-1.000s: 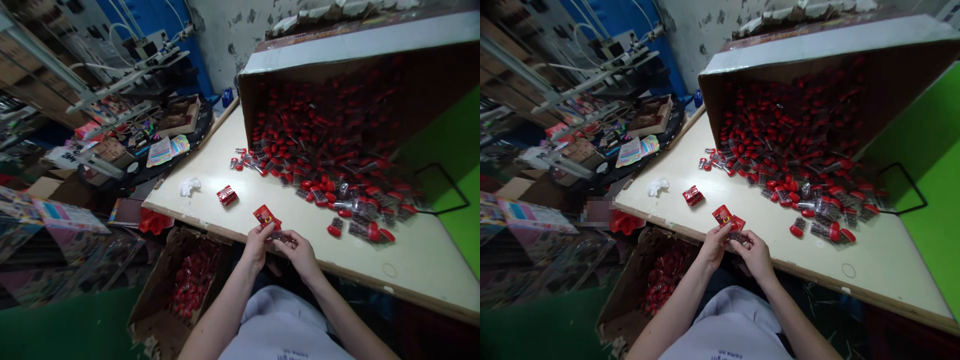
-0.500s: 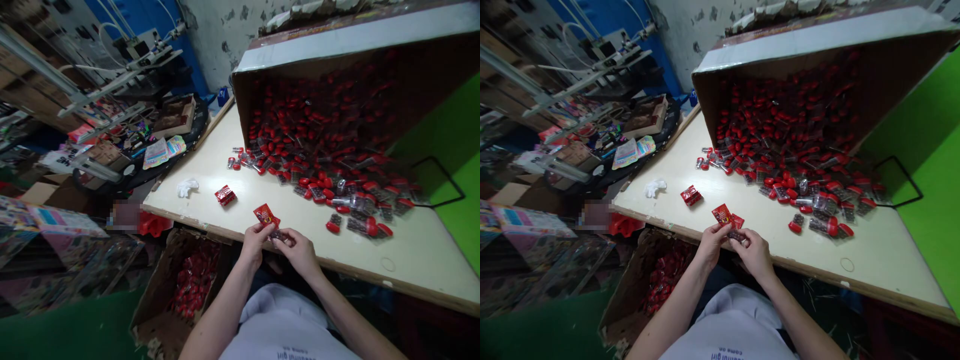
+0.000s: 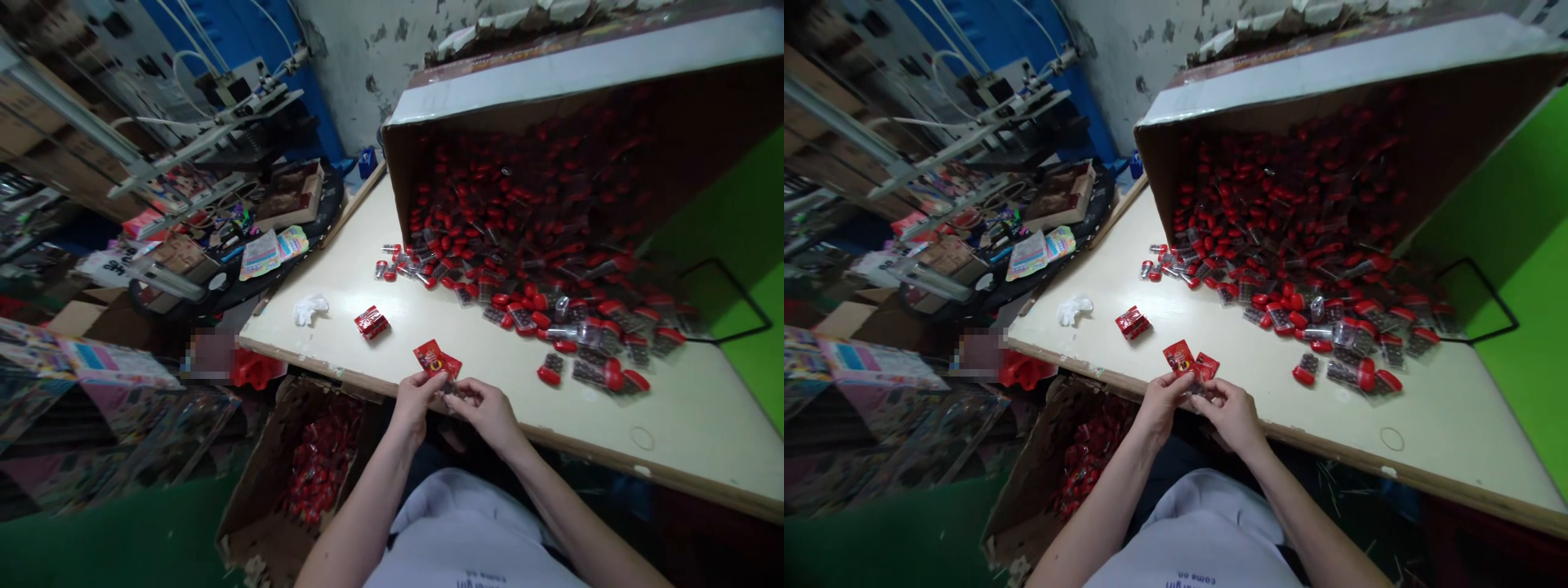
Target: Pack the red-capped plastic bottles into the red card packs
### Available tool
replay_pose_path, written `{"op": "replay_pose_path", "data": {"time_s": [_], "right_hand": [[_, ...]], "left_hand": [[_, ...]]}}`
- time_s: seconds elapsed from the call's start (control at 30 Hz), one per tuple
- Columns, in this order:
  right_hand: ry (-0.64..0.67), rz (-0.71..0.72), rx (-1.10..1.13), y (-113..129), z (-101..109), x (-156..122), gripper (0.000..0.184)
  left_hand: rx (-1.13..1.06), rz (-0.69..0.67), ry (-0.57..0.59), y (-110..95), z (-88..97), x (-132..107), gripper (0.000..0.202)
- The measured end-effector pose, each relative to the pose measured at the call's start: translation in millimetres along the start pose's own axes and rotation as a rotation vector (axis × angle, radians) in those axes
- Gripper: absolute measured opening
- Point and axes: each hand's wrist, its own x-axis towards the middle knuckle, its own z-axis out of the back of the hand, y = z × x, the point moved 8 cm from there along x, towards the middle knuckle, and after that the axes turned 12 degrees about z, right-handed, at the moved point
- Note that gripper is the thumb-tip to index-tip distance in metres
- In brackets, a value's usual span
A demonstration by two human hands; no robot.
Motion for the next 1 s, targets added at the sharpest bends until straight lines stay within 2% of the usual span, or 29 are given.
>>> {"op": "replay_pose_path", "data": {"time_s": [0.07, 0.2, 0.37, 0.43, 0.5, 0.63, 0.73, 0.8, 0.9, 1.0], "right_hand": [[-0.001, 0.055, -0.129, 4.7, 3.1, 2.7, 0.027], [-0.006, 0.078, -0.194, 7.7, 1.2, 2.8, 0.027], [-0.105, 0.169, -0.309, 20.2, -0.3, -2.1, 0.027], [-0.1, 0.159, -0.252, 19.9, -2.4, -2.6, 0.027], [-0.046, 0.079, -0.077, 13.0, -7.2, -2.1, 0.027], [0.08, -0.104, 0.317, 3.6, -18.9, -3.2, 0.027], [0.103, -0.158, 0.446, 4.4, -21.0, -2.9, 0.027], [0.104, -0.188, 0.488, 3.1, -22.5, -2.8, 0.027], [0.079, -0.159, 0.378, 0.8, -19.8, -1.3, 0.029], [-0.028, -0.002, 0.051, 6.3, -5.9, 2.4, 0.028]], "left_hand": [[-0.023, 0.014, 0.012, 0.1, 1.4, 0.5, 0.034], [-0.062, 0.061, -0.015, 3.9, 4.2, -0.1, 0.035], [-0.094, -0.075, -0.171, -4.9, 8.3, -9.9, 0.03], [-0.111, -0.089, -0.18, -6.6, 7.7, -12.0, 0.029], [-0.118, -0.043, -0.119, -5.3, 4.8, -10.9, 0.03], [-0.102, 0.08, 0.134, -4.4, -5.9, -10.1, 0.037], [-0.098, 0.114, 0.247, -6.8, -9.2, -13.2, 0.039], [-0.089, 0.128, 0.27, -5.9, -10.2, -14.1, 0.04], [-0.071, 0.105, 0.186, -3.2, -5.9, -12.3, 0.038], [-0.042, 0.05, 0.023, -1.4, 3.4, -11.1, 0.035]]}}
